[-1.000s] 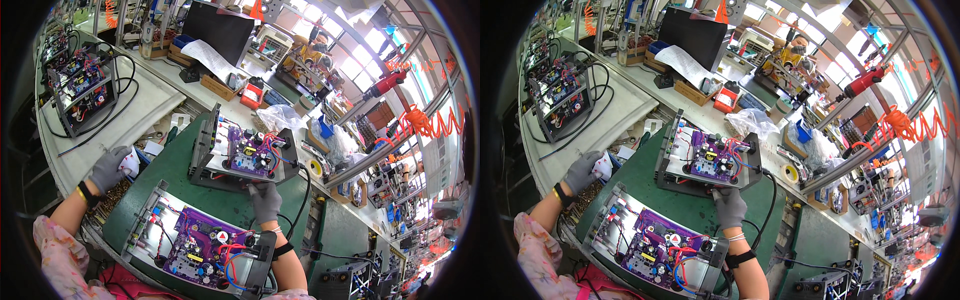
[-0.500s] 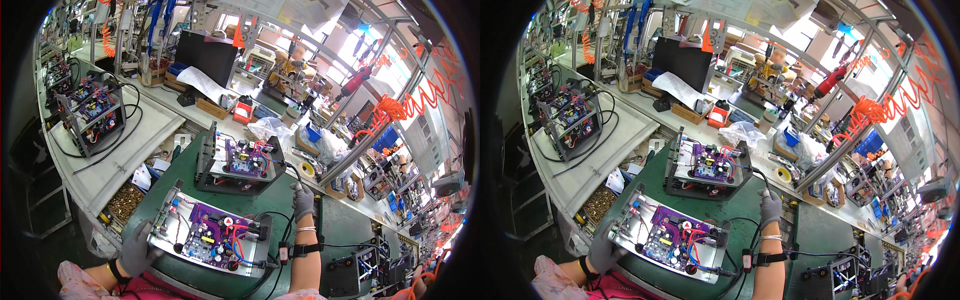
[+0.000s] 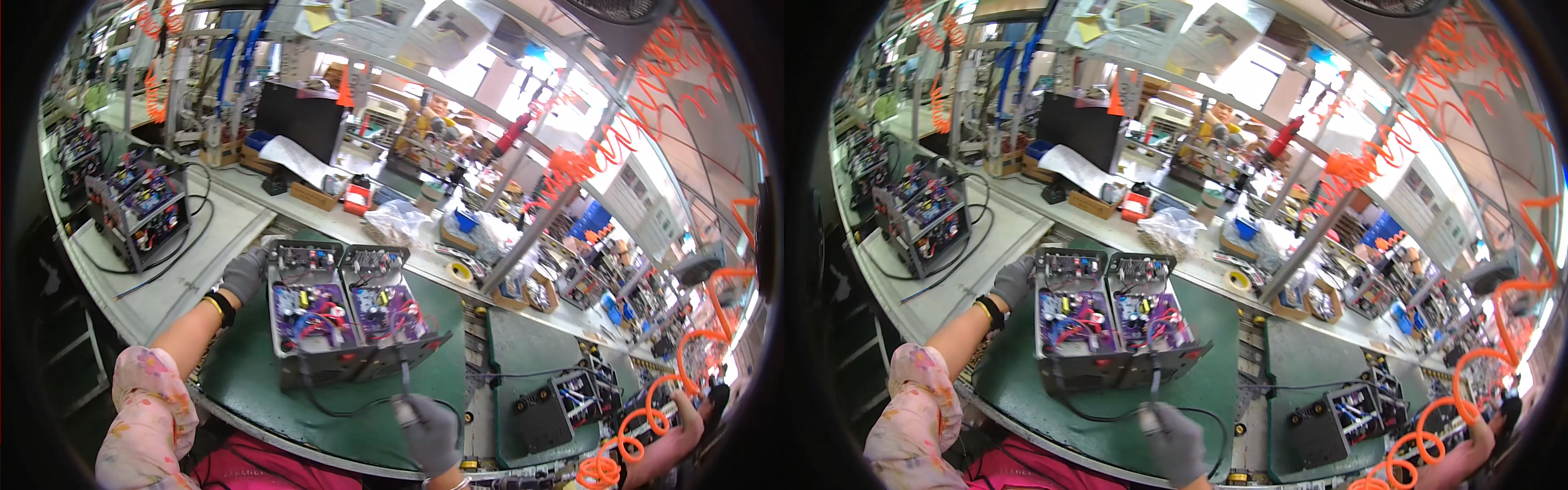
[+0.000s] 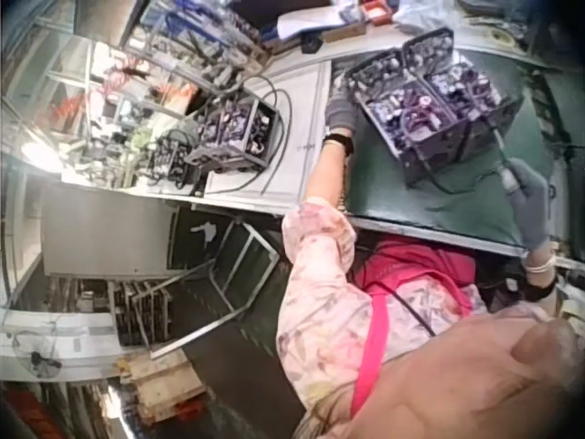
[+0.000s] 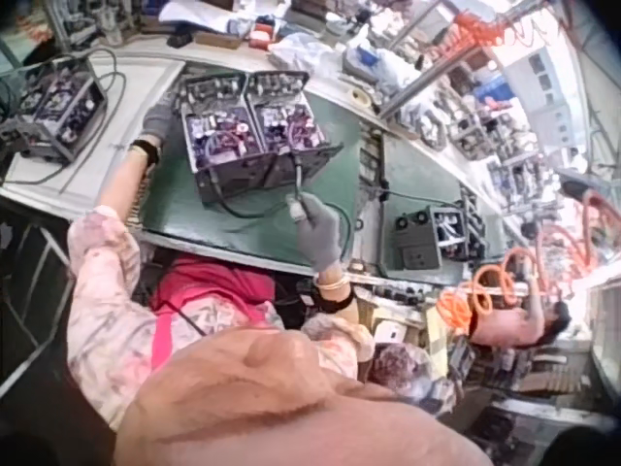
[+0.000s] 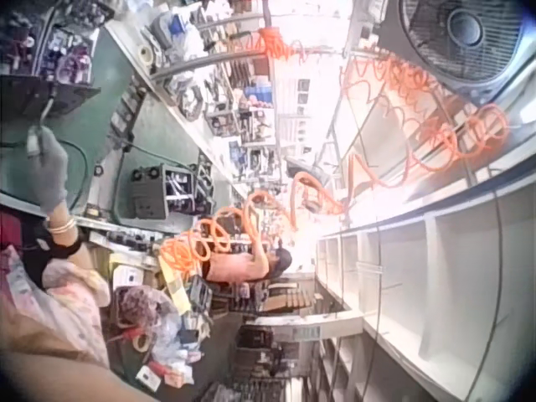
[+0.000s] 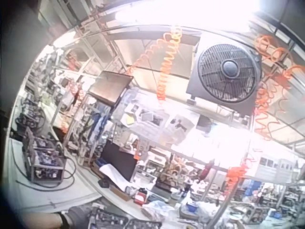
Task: Assembling, cleaning with compressed air, and labeling electronic units on a factory production line.
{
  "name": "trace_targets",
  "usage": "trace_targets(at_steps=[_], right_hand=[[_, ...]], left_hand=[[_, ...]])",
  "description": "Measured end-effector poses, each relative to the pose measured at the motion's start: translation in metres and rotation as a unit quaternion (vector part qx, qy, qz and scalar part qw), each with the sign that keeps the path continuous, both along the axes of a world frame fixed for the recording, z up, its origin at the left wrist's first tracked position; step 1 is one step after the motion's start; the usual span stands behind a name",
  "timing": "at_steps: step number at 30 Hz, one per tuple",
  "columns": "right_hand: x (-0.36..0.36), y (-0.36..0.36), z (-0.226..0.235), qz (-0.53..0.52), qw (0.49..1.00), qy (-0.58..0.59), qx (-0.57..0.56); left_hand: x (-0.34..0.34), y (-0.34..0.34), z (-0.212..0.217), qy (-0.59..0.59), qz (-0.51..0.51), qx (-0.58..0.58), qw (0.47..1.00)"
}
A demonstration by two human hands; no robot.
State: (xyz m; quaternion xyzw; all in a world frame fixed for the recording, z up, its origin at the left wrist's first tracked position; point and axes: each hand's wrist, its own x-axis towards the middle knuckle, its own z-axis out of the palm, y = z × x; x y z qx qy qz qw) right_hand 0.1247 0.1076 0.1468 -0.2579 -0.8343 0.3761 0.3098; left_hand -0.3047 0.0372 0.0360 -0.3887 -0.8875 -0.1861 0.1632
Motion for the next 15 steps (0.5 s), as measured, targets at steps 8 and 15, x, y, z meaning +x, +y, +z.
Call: trace_targets(at_steps=[8,15], right_hand=[[0.015,-0.059,-0.053,-0.025,0.996,-0.01,0.08],[0.125,-0.091,-0.107,-0.252,0.934,0.151,-0.202]], left_hand=[[-0.039,0.059,-0.01,-0.053,-0.044,-0.042,0.997],[-0.016,-0.034,0.089,-0.296,-0.137,0.157,0.932]])
